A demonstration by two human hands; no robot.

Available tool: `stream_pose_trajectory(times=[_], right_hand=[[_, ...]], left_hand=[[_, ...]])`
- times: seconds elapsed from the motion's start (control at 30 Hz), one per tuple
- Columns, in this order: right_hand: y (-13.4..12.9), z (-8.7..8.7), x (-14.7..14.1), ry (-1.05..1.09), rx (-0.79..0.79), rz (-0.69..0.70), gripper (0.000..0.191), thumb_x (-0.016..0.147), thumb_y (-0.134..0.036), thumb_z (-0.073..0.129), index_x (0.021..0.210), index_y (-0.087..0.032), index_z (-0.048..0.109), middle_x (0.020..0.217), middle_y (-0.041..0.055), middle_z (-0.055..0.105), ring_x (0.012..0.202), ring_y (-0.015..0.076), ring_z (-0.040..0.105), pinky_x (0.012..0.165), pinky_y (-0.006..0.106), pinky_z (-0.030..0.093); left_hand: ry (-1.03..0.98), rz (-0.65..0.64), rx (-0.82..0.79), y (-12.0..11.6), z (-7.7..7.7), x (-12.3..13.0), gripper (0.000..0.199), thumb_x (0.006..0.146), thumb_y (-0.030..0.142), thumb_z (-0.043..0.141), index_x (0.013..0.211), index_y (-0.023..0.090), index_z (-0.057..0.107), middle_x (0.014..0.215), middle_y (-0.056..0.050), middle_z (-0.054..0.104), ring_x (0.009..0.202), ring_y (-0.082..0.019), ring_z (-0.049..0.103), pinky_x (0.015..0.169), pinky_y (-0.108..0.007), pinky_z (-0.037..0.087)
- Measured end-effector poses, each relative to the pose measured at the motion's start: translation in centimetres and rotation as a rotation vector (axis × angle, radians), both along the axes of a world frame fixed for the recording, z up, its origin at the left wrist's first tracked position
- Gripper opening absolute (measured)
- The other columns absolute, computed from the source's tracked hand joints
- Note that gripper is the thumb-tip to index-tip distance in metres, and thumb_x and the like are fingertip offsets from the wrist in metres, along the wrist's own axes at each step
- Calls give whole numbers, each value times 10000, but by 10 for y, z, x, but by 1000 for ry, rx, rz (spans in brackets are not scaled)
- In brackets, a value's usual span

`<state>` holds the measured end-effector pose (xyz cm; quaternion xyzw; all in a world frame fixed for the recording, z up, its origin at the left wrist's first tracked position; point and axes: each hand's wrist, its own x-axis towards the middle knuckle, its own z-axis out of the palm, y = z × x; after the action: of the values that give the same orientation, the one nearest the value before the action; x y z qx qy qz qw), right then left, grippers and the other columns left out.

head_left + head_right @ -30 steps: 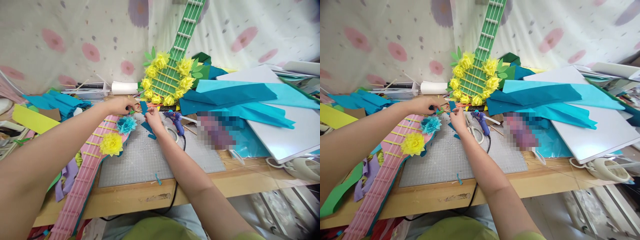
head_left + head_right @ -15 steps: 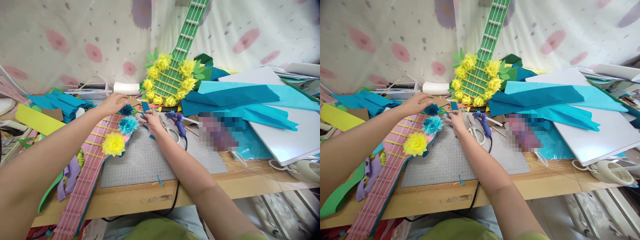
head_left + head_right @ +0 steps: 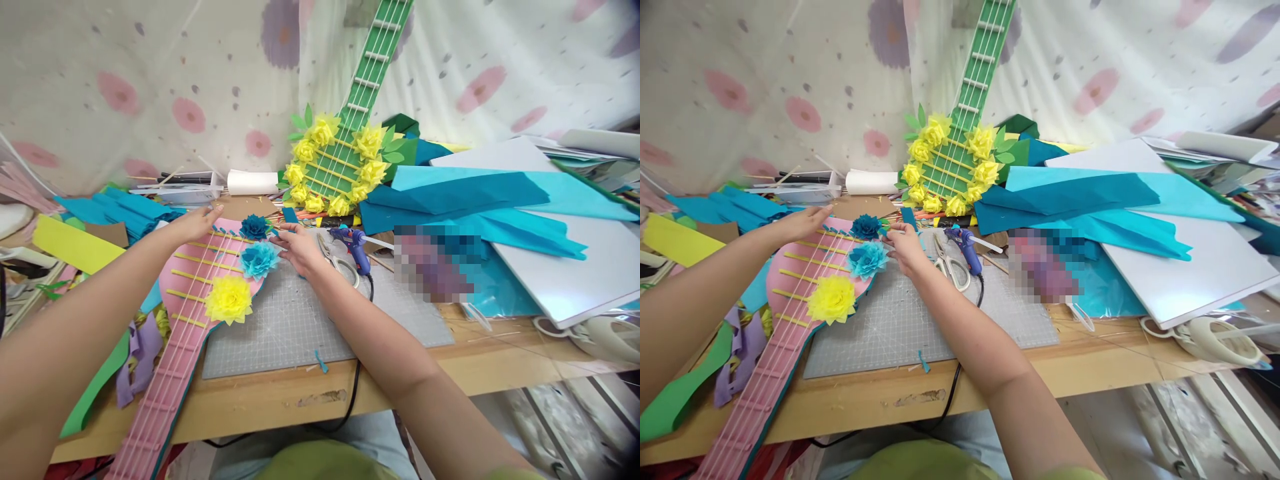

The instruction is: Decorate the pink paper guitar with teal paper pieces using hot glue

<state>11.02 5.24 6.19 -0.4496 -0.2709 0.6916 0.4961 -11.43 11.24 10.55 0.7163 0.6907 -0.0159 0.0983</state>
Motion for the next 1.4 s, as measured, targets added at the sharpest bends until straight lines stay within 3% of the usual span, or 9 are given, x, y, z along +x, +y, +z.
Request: stream_pose_trajectory(times=[0.07,0.23,0.4,0.53,0.7,0.8,0.87,1.1,1.4], right_hand=[[-5,5,4,7,-3,-15,224,685,-109,528,852,-219,428,702,-47,541,751,120,607,564,205,395],[-14,14,20,-3,-3,-34,200,710,-84,502,844,-214,428,716,-38,525,779,120,599,569,211,414],[-23,10,38,-26,4,-41,201,719,-89,505,866,-209,440,749,-19,538,831,144,618,588,245,464],[-22,0,49,-67,43,-67,217,712,-70,524,852,-207,432,754,-30,550,787,133,635,660,288,513],[-10,-21,52,-206,135,-175,182,744,-77,484,815,-215,390,642,-79,499,613,86,599,654,252,495],[-5,-37,50,-282,202,-206,169,741,-114,479,803,-227,369,642,-92,474,578,80,569,604,233,467],[-4,-47,49,-333,267,-225,174,734,-142,492,819,-233,370,660,-93,469,589,84,567,599,233,456],[-6,-64,52,-478,346,-262,149,764,-185,475,842,-239,359,711,-76,463,639,89,568,609,231,435],[-5,-68,51,-500,367,-261,145,755,-193,466,835,-245,356,694,-69,470,630,110,588,569,245,448]], left_hand=[[-12,74,-65,-7,6,11,779,873,639,118,1267,56,451,1312,-180,529,1204,-323,494,999,-390,370],[15,25,-106,-17,9,36,797,889,595,132,1335,-17,381,1389,-258,420,1279,-352,415,1033,-424,323],[147,-43,-101,-19,-1,45,723,872,615,153,1311,144,483,1297,-207,526,1166,-363,528,892,-422,443],[83,-53,90,-25,1,58,657,843,581,344,1308,139,483,1274,-184,534,1175,-346,505,942,-414,419],[-38,-412,409,-41,19,95,413,816,398,475,1147,189,606,1236,-103,532,1196,-284,456,1031,-397,347],[18,-792,267,-44,21,116,263,760,309,548,968,225,687,1144,-67,583,1165,-271,464,1036,-420,326],[103,-938,187,-44,16,127,229,725,245,575,913,233,706,1139,-63,594,1181,-266,446,1059,-427,284],[343,-1009,35,-35,7,148,246,664,139,574,814,261,727,1078,-31,646,1140,-226,473,1072,-400,243],[372,-1017,82,-28,10,148,162,657,146,556,691,225,693,776,0,695,846,-167,576,979,-317,332]])
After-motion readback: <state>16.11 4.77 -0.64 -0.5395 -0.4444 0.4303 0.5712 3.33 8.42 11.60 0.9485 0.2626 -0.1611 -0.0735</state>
